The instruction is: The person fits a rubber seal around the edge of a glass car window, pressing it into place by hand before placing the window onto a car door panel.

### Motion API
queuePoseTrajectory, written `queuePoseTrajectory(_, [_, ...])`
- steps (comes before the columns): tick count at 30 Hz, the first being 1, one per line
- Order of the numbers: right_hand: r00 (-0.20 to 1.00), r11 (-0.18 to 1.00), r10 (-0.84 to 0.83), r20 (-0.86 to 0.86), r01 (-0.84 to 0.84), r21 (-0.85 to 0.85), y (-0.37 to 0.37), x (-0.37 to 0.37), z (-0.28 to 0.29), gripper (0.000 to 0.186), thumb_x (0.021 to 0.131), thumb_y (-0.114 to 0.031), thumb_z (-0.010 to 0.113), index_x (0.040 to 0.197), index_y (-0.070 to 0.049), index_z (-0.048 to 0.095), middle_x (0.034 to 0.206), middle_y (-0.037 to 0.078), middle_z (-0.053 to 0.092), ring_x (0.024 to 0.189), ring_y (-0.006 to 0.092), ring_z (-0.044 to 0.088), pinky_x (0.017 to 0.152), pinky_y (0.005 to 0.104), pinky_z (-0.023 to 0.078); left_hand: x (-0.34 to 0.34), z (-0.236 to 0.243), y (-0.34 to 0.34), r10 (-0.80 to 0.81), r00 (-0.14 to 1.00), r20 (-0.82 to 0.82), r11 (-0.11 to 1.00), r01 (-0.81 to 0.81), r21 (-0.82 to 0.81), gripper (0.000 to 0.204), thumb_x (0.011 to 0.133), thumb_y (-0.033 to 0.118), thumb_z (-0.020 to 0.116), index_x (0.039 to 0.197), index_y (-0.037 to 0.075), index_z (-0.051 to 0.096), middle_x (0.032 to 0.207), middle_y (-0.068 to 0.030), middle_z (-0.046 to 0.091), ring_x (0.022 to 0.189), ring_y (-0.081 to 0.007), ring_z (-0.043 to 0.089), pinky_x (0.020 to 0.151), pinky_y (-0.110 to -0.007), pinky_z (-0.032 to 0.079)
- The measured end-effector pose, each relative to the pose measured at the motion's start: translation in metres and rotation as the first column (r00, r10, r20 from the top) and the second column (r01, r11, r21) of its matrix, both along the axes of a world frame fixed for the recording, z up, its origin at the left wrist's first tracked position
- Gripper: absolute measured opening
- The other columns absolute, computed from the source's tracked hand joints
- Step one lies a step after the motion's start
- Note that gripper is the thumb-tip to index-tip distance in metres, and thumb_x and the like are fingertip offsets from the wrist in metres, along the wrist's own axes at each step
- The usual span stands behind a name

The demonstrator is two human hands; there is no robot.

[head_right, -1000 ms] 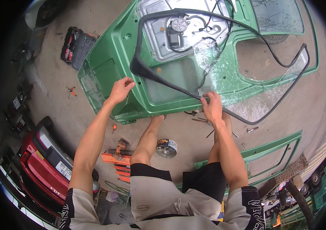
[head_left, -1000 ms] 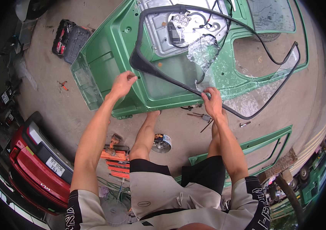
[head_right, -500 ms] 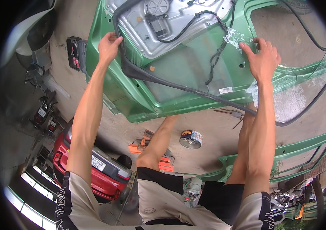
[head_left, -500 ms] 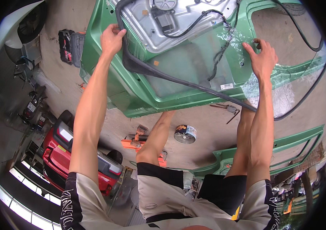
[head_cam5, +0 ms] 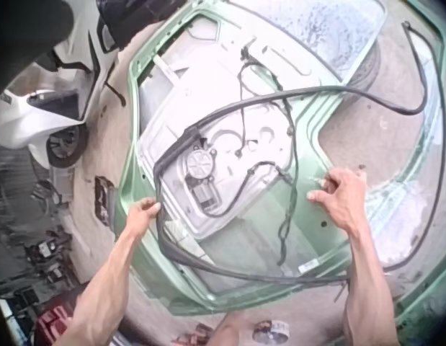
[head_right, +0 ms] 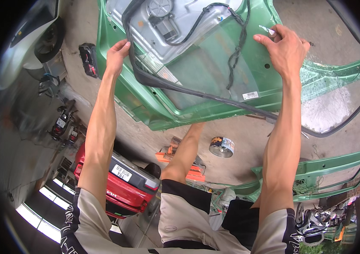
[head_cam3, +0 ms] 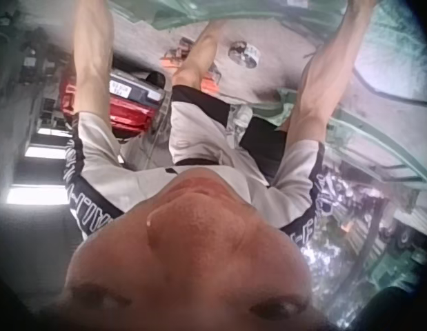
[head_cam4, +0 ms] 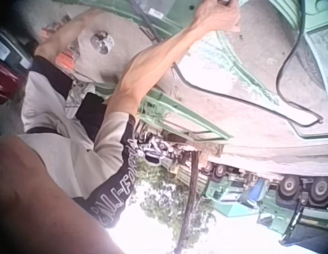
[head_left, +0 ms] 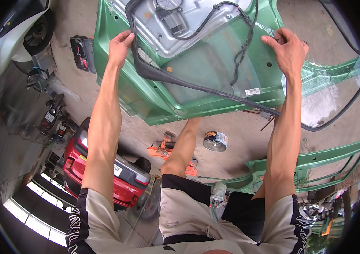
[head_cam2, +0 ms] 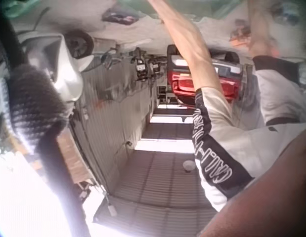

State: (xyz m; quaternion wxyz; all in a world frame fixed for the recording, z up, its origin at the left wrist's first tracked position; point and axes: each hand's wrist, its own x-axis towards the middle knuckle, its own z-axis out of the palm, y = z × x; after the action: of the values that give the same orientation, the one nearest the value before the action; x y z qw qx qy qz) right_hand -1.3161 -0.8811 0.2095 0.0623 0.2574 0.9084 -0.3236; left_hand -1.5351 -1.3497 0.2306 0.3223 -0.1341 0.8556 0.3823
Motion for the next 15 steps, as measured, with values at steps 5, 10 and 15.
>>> queuePoseTrajectory(5, [0.998, 1.0, -0.003, 0.057, 0.003, -0.001, 0.0, 0.002, 0.002, 0.05, 0.075, -0.053, 0.085, 0.084, -0.007, 0.069, 0.067, 0.0, 0.058, 0.071, 0.0217, 0.057, 0.09, 0.0412, 0.032, 0.006, -0.001, 0.02, 0.066, 0.998, 0.011, 0.995, -0.067, 0.069, 0.035, 0.103, 0.017, 0.063, 0.129, -0.006, 0.064, 0.111, -0.0098, 0.073, 0.097, -0.0152, 0.065, 0.092, -0.031, 0.051])
queuePoseTrajectory(10, [1.0, 1.0, -0.013, 0.01, 0.013, 0.009, -0.001, 0.002, -0.001, 0.05, 0.075, -0.053, 0.084, 0.086, -0.007, 0.07, 0.067, 0.001, 0.058, 0.072, 0.0218, 0.057, 0.089, 0.0409, 0.032, -0.018, -0.006, 0.04, -0.07, 0.986, -0.149, 0.997, 0.063, -0.051, 0.048, 0.104, 0.02, 0.06, 0.146, -0.002, 0.05, 0.111, -0.0086, 0.069, 0.091, -0.0148, 0.063, 0.085, -0.032, 0.052])
queuePoseTrajectory(15, [0.999, 1.0, -0.006, 0.045, 0.006, -0.006, 0.0, 0.003, 0.001, 0.049, 0.075, -0.053, 0.084, 0.084, -0.007, 0.067, 0.066, 0.001, 0.058, 0.073, 0.0227, 0.058, 0.089, 0.0411, 0.033, -0.031, -0.008, 0.064, -0.164, 0.964, -0.21, 0.979, 0.133, -0.154, 0.048, 0.102, 0.028, 0.065, 0.143, 0.004, 0.056, 0.109, -0.0069, 0.067, 0.09, -0.015, 0.063, 0.082, -0.033, 0.052])
